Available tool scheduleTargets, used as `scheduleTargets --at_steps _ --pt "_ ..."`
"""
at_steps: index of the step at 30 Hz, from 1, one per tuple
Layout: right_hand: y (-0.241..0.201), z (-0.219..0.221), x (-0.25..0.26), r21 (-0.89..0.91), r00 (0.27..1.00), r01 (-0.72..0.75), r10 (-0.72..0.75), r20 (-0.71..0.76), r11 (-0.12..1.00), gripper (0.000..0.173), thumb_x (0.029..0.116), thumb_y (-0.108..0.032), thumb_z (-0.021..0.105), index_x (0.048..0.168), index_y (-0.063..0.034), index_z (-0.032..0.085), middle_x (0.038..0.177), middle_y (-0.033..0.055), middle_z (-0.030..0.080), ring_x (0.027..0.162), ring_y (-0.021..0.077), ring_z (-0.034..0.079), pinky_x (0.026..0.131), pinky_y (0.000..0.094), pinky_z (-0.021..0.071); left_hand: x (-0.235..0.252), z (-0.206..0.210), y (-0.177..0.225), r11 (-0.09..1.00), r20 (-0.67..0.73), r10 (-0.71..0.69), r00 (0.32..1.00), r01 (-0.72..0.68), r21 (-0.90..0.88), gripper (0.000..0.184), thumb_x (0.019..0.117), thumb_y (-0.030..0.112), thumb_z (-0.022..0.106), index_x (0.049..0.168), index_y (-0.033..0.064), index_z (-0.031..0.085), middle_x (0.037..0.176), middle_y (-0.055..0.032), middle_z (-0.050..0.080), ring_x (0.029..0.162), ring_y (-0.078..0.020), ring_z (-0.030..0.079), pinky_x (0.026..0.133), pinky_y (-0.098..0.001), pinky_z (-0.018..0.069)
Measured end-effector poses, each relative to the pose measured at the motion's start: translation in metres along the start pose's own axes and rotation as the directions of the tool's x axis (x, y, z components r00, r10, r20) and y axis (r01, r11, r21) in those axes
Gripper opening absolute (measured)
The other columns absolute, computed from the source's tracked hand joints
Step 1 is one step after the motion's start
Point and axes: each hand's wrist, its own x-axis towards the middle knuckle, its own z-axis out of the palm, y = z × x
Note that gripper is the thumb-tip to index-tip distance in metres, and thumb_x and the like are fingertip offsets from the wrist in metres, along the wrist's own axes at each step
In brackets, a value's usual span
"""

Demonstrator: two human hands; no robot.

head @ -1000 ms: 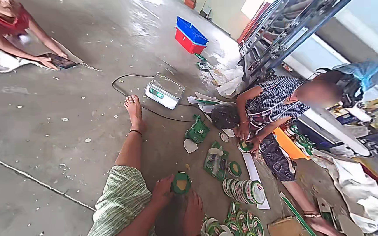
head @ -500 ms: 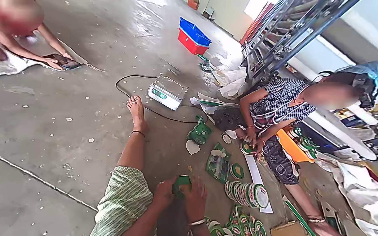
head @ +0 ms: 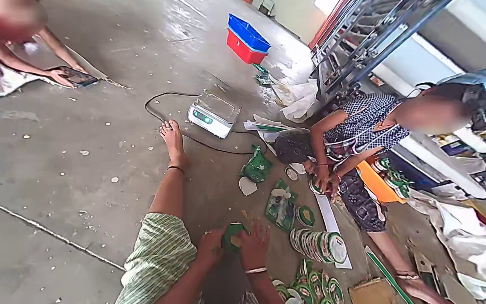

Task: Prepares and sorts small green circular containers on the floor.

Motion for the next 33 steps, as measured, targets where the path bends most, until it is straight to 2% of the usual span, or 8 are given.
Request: scheduleTargets --at_steps 4,7,11,15,18,22,27,33 --pt "0.003 0.019 0.002 -0.070 0.997 0.080 -0.079 0.006 0.994 0.056 0.0894 0.006 0.061 0.138 -0.0202 0.067 0.156 0.0265 0.043 0.150 0.0478 0.030 0.118 0.0739 0.0165 0.000 -0.001 0.001 1.000 0.015 0.001 1.000 -0.001 -0.003 0.085 0.0860 0.014 0.077 0.160 0.0145 0.036 0.149 -0.0166 0.055 0.140 -0.0377 0.049 0.115 -0.0602 0.0346" --pt "-0.001 0.000 0.004 -0.046 0.999 0.015 -0.017 -0.045 0.999 0.033 0.0916 0.003 0.061 0.118 -0.0089 0.077 0.154 0.0261 0.047 0.150 0.0464 0.032 0.118 0.0744 0.0124 0.001 -0.002 0.000 1.000 0.005 0.011 1.000 -0.011 -0.007 0.085 0.0852 0.016 0.079 0.159 0.0141 0.037 0.147 -0.0188 0.056 0.139 -0.0393 0.050 0.114 -0.0617 0.0357" --pt "0.008 0.014 0.004 -0.097 0.999 -0.010 0.014 0.041 0.995 0.053 0.0925 0.005 0.057 0.142 -0.0140 0.063 0.160 0.0276 0.037 0.153 0.0472 0.025 0.119 0.0738 0.0100 0.000 0.000 0.001 1.000 0.005 0.008 1.000 -0.008 -0.009 0.085 0.0853 0.016 0.079 0.159 0.0143 0.038 0.148 -0.0180 0.056 0.139 -0.0386 0.050 0.115 -0.0607 0.0359" --pt "-0.002 0.008 -0.002 -0.013 0.992 0.028 -0.029 -0.122 1.000 0.033 0.0877 0.005 0.064 0.112 -0.0113 0.079 0.149 0.0277 0.051 0.147 0.0489 0.036 0.116 0.0765 0.0149 0.000 0.001 0.000 1.000 0.011 0.001 1.000 -0.001 -0.017 0.083 0.0856 0.017 0.079 0.158 0.0147 0.039 0.147 -0.0181 0.056 0.139 -0.0393 0.049 0.114 -0.0617 0.0351" --pt "-0.012 0.017 -0.011 -0.056 0.993 0.106 -0.108 -0.047 0.993 0.050 0.0877 0.003 0.065 0.132 -0.0187 0.072 0.155 0.0241 0.046 0.149 0.0482 0.034 0.116 0.0754 0.0189 0.001 0.000 0.001 1.000 0.006 -0.002 1.000 0.002 -0.004 0.079 0.0871 0.015 0.076 0.157 0.0141 0.041 0.147 -0.0183 0.056 0.139 -0.0391 0.049 0.115 -0.0603 0.0356" --pt "0.001 0.007 -0.011 0.030 0.989 -0.045 0.049 -0.143 0.999 0.039 0.0860 0.002 0.068 0.120 -0.0141 0.077 0.151 0.0252 0.051 0.147 0.0478 0.036 0.117 0.0754 0.0156 0.002 0.000 -0.001 1.000 0.005 -0.003 1.000 0.003 0.005 0.083 0.0856 0.016 0.078 0.159 0.0178 0.039 0.147 -0.0177 0.056 0.138 -0.0397 0.049 0.114 -0.0622 0.0361" --pt "0.030 0.012 -0.004 -0.068 0.989 -0.144 0.140 -0.055 0.987 0.049 0.0949 0.000 0.058 0.141 -0.0157 0.064 0.158 0.0271 0.040 0.151 0.0482 0.028 0.118 0.0752 0.0126 -0.002 0.000 0.003 1.000 0.006 0.001 1.000 -0.001 -0.008 0.089 0.0843 0.019 0.081 0.161 0.0172 0.035 0.151 -0.0156 0.053 0.142 -0.0369 0.047 0.117 -0.0595 0.0326" --pt "0.023 0.008 -0.004 -0.015 0.973 -0.073 0.068 -0.219 0.997 0.028 0.0895 0.000 0.065 0.112 -0.0093 0.079 0.149 0.0286 0.051 0.147 0.0490 0.036 0.117 0.0752 0.0170 -0.001 0.002 0.000 1.000 -0.022 0.018 1.000 -0.018 -0.025 0.089 0.0836 0.018 0.080 0.160 0.0179 0.036 0.151 -0.0122 0.054 0.142 -0.0352 0.047 0.117 -0.0598 0.0328"
